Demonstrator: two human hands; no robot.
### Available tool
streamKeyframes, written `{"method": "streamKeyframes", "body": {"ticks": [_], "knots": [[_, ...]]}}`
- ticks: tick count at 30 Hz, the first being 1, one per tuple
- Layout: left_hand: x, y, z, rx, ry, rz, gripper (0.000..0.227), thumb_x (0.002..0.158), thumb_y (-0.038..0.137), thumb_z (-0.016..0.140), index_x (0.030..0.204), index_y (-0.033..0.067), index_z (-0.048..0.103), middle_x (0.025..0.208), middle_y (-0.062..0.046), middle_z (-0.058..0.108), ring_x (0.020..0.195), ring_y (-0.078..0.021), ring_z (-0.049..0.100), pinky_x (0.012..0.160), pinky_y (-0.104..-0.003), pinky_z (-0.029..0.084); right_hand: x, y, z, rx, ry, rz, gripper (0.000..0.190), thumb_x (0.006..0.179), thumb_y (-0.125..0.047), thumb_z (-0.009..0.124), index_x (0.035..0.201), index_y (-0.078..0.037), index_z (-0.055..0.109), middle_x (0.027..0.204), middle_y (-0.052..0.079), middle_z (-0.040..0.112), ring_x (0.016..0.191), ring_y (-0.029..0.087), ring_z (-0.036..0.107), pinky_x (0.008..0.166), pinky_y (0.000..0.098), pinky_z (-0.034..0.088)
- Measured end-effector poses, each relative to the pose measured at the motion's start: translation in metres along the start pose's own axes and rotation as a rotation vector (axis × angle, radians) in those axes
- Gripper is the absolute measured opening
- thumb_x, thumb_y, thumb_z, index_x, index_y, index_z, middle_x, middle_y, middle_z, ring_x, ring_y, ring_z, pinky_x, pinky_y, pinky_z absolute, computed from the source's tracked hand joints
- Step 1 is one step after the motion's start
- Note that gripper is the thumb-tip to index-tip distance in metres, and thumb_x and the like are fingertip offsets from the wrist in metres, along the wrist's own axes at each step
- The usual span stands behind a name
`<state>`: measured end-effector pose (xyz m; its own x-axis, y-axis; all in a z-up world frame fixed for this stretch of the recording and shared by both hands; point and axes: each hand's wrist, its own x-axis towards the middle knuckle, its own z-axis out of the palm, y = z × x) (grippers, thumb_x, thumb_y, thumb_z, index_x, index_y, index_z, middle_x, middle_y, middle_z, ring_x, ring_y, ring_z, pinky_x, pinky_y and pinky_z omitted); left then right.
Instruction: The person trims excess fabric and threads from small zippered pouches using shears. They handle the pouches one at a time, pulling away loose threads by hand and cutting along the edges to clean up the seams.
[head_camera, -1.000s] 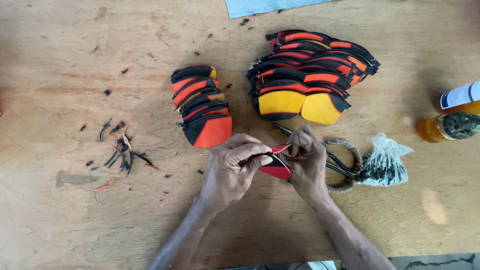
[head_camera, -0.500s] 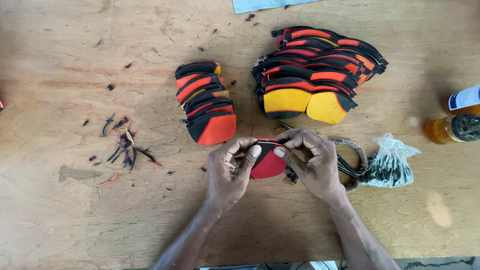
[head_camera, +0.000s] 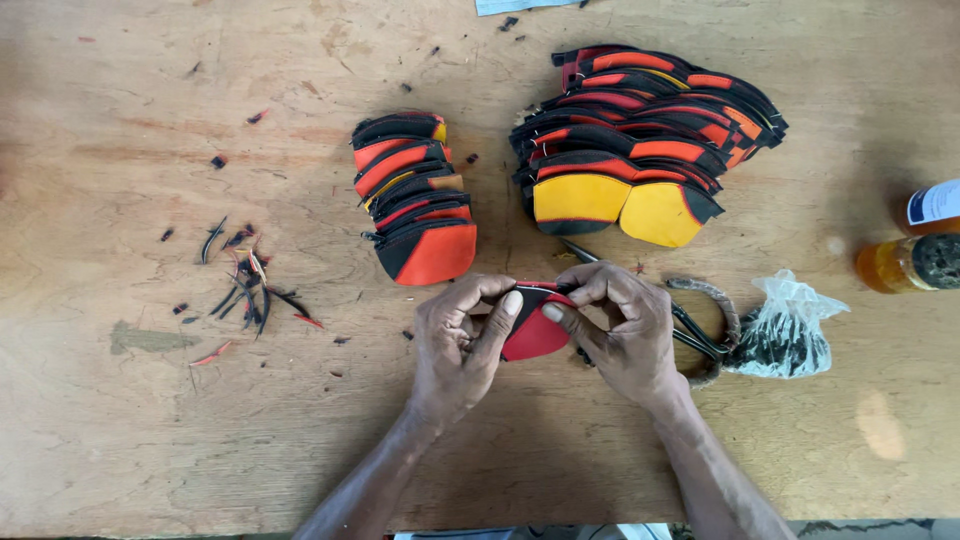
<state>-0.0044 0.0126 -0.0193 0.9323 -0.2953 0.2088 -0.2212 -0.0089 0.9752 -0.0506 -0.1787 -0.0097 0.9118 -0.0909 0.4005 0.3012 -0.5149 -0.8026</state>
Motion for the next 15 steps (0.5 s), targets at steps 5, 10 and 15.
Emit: {"method": "streamKeyframes", "body": {"ticks": [5, 10, 15], "knots": [[0.0013, -0.002, 0.0009, -0.016, -0.019, -0.009, 0.009, 0.099, 0.01, 0.069, 0.101, 0.0008, 0.069, 0.09, -0.004, 0.07, 0.075, -0.0056, 0.067, 0.06, -0.02, 0.056, -0.0006, 0.0027, 0.0024, -0.008, -0.011, 0.003, 0.029, 0.081, -0.007, 0.086, 0.087, -0.004, 0.058, 0.097, 0.009, 0.074, 0.079, 0.015, 0.072, 0.069, 0.028, 0.058], [-0.0005, -0.0006, -0.0001, -0.011, -0.008, -0.004, 0.008, 0.101, 0.008, 0.067, 0.101, 0.0006, 0.068, 0.087, -0.001, 0.066, 0.071, -0.0026, 0.058, 0.057, -0.019, 0.046, -0.0024, 0.0028, 0.0034, -0.022, -0.031, 0.012, 0.032, 0.079, -0.01, 0.089, 0.086, -0.006, 0.058, 0.099, 0.008, 0.074, 0.081, 0.012, 0.07, 0.069, 0.0265, 0.056], [-0.0007, 0.0008, -0.0011, -0.082, 0.009, -0.095, 0.006, 0.099, 0.007, 0.066, 0.099, 0.0012, 0.067, 0.08, 0.003, 0.062, 0.063, 0.0012, 0.049, 0.051, -0.018, 0.039, -0.0032, -0.0013, 0.0052, 0.227, -0.075, 0.197, 0.043, 0.082, -0.018, 0.086, 0.109, -0.003, 0.056, 0.109, 0.004, 0.067, 0.085, 0.007, 0.062, 0.069, 0.0236, 0.055]]}}
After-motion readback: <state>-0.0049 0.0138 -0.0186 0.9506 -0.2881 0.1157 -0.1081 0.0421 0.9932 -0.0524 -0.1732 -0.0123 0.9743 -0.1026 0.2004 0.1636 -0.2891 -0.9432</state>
